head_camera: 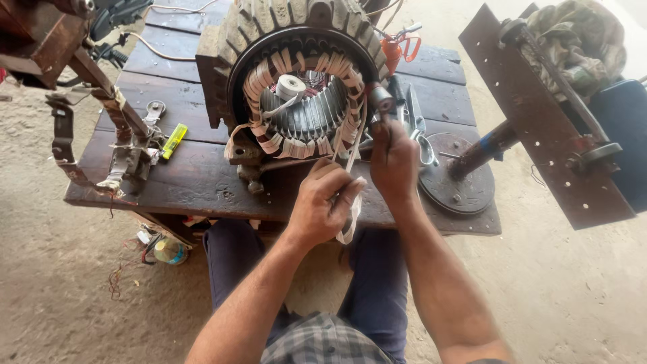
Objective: The person sits at a workbench rewinding an electric motor stator, threading white insulating strips into the slots between the copper windings and tapping them into place with a mallet. They work around the stator slot by slot, occasionally picking up and repositioning the strips by hand.
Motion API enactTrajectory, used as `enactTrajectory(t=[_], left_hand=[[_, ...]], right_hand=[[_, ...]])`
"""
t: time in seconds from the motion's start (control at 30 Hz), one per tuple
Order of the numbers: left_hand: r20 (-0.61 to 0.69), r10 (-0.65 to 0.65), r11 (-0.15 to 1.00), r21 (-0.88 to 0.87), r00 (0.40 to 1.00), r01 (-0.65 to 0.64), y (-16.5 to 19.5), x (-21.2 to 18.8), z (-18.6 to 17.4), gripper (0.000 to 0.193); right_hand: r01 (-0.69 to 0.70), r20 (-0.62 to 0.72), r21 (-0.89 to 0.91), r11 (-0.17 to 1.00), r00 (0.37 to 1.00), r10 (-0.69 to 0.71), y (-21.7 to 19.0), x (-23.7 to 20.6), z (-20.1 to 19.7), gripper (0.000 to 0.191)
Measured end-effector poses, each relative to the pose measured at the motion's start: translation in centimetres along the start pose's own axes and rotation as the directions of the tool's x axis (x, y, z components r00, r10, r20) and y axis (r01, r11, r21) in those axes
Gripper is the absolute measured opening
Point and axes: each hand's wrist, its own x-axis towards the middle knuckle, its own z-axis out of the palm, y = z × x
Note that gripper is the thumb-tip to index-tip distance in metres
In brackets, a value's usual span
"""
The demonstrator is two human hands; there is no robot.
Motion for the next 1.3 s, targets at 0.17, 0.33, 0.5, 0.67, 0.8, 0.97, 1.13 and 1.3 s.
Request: enactTrajectory(t=[0.17,0.33,0.5,0.67,0.8,0.97,1.13,1.3], left_hand=[[-0.011,-0.030,0.999,-0.034,0.999,0.029,0.1,-0.1,-0.1,0.011],[-0.026,-0.001,1.000,-0.015,1.000,0.001,-0.7,-0.5,-0.6,0.013],[-0.022,-0.013,0.996,-0.087,1.000,0.011,-1.2,-0.7,-0.9,0.011],[-0.010,0.005,1.000,-0.015,1.000,-0.005,-1.3,-0.8,-1.1,0.015],[-0.019,0.000,0.999,-0.041,1.000,-0.001,-1.2,-1.0,-1.5,0.016],[0.007,0.008,1.000,0.004,1.000,-0.008,-1.6,-0.9,-1.5,0.018],[0.168,-0.187,0.982,0.045,0.968,0.182,-1.8,-1.4,-1.2,0.014],[0.017,0.023,0.997,0.069,1.000,-0.024,-2.0,-1.6,-1.4,0.013]], right_hand=[[0.304,-0.154,0.068,0.950,0.944,-0.291,-0.1,-0.2,-0.3,0.027],[0.355,0.161,-0.333,0.873,0.934,-0.319,-2.2,0.9,-1.0,0.033],[0.687,0.332,-0.487,0.538,0.716,-0.614,-3.8,3.5,-3.2,0.042],[0.638,0.561,-0.665,0.389,0.770,-0.305,-4.1,6.1,-6.3,0.048],[0.828,0.599,-0.444,0.344,0.559,-0.573,-6.1,8.1,-6.1,0.049],[0.750,0.655,-0.593,0.293,0.661,-0.366,-10.2,7.7,-4.8,0.052],[0.865,0.774,-0.441,0.237,0.501,-0.388,-11.4,7.3,-4.5,0.040],[0.788,0.737,-0.604,0.117,0.609,-0.295,-11.8,7.7,-3.9,0.038]])
